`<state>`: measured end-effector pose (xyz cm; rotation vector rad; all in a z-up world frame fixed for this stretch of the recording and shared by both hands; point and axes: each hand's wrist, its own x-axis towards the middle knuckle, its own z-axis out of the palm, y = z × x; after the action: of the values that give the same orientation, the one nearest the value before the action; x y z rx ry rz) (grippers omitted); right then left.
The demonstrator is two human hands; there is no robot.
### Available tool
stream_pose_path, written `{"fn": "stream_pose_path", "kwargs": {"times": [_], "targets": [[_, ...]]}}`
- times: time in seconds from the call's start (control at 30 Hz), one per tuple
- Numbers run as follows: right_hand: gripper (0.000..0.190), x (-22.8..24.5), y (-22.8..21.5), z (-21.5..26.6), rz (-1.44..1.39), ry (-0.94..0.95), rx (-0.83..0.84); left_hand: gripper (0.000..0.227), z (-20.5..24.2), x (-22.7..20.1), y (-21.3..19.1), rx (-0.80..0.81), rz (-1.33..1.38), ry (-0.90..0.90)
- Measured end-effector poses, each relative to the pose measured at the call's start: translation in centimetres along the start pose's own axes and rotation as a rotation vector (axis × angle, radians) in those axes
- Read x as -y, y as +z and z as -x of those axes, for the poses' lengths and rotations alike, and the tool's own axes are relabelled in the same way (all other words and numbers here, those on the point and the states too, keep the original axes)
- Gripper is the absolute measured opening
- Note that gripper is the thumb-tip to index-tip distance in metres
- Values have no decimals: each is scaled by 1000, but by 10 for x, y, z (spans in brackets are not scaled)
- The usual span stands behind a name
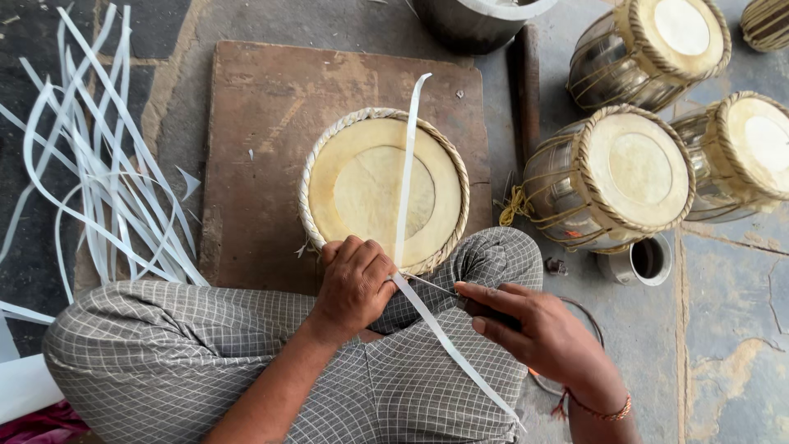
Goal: The person sits on the floor and uses a pointed tool to weave white plastic strips into the rim of a drum. They repeatedly push the tool through the existing rope and pull the plastic strip through to secure the drumhead.
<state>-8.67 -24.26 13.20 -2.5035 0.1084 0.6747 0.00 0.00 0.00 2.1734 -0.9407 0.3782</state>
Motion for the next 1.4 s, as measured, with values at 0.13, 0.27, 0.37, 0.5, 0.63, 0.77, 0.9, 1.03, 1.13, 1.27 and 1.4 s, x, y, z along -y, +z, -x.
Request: {"fn": "stream_pose_path", "kwargs": {"times": [0.13,0.27,0.37,0.5,0.63,0.77,0.9,1.03,1.13,1.27,1.4], "targets": [[57,-44,72,4,-430,-89,-191,37,-11,4,-5,-62,17,-32],[60,-48,157,9,-1356,273,-160,37,-10,4,1,-73,33,-22],[56,-34,196,15,-1967,125,16,36,-7,0,0,-22,30,-20],[53,-25,213,6,-2261,-126,162,33,-13,-4,-3,-40,-1,-27],[60,-41,198,1,-898,-122,-456,33,-11,-1,-5,-19,25,-5],[58,-33,172,-10,-1703,-86,1,25,-11,-1,-15,54,74,13],[57,-11,159,-10,-1707,-20,38,13,-18,6,-20,9,195,-66],[57,-14,146,-9,-1220,133,-24,37,-53,13,4,105,-87,-323],[55,-15,140,-13,-1026,98,-67,46,-96,21,20,228,-126,-492],[57,-15,132,-12,-943,112,-46,25,-125,32,39,163,-67,-497],[45,-23,130,-12,-939,115,-70,23,-117,33,30,53,480,-347]]}}
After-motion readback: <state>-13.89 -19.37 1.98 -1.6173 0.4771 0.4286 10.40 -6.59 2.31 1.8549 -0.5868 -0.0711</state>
